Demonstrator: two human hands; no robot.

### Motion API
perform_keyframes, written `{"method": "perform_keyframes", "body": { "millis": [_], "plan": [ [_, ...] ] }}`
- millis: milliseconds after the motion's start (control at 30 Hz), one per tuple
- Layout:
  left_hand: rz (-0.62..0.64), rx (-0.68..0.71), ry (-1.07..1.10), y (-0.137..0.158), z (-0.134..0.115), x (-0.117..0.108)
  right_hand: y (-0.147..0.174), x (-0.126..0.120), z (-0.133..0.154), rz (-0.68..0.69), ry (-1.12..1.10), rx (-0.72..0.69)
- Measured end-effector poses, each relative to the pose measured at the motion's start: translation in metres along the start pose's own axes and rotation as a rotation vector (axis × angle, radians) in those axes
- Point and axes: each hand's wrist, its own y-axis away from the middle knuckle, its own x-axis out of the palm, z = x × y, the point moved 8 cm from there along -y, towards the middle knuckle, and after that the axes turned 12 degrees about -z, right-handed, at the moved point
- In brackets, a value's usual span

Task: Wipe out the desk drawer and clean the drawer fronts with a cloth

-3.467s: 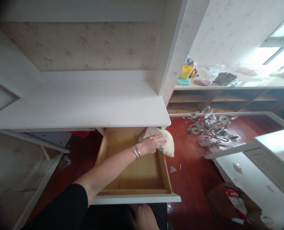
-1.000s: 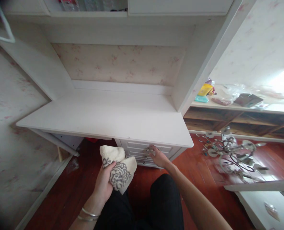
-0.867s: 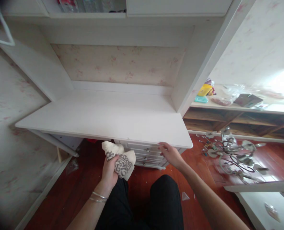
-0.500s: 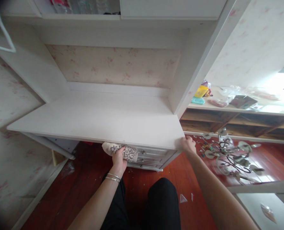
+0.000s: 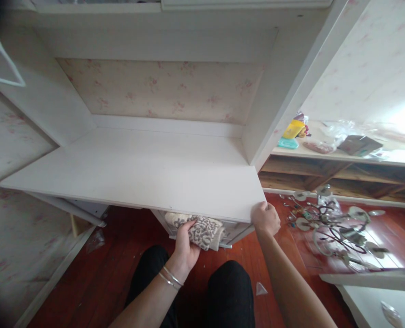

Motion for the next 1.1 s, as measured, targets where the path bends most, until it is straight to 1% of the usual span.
{"method": "perform_keyframes", "body": {
  "millis": [67,100,200,233,333,400,467,533,633,733,833,933,1100],
  "plan": [
    [0.051,-0.095,-0.006,0.011,0.025,0.01,0.001,-0.001,-0.001,-0.014,-0.001,0.025],
    [0.057,-0.122,-0.004,0.015,0.036,0.013,0.001,-0.002,-0.001,-0.017,0.002,0.038],
    [0.035,-0.195,0.028,0.02,0.067,0.019,0.002,-0.002,0.001,-0.005,0.003,0.024],
    [0.045,-0.221,0.038,0.02,0.077,0.023,0.002,-0.002,0.002,-0.001,0.001,0.017],
    [0.147,-0.299,0.045,0.017,0.11,0.035,0.001,-0.002,0.002,-0.003,-0.003,-0.001],
    [0.214,-0.339,0.047,0.009,0.132,0.041,0.0,-0.001,0.002,-0.009,-0.003,-0.003],
    [0.217,-0.37,0.043,-0.004,0.152,0.038,0.0,-0.001,0.001,-0.019,-0.002,-0.003],
    [0.182,-0.382,0.027,-0.022,0.168,0.028,0.0,-0.001,0.002,-0.02,-0.003,-0.006],
    [0.139,-0.373,0.007,-0.051,0.179,0.011,0.001,-0.001,0.003,-0.014,0.0,-0.009],
    [0.105,-0.368,-0.009,-0.075,0.18,-0.004,0.001,-0.004,0.005,-0.024,0.011,-0.002],
    [-0.006,-0.301,-0.028,-0.096,0.164,-0.024,0.002,-0.005,0.007,-0.025,0.014,0.005],
    [-0.103,-0.203,-0.022,-0.114,0.131,-0.043,0.001,-0.005,0.007,-0.022,0.014,0.006],
    [-0.129,-0.11,-0.019,-0.126,0.07,-0.065,0.0,-0.003,0.005,-0.024,0.016,0.012]
  ]
}}
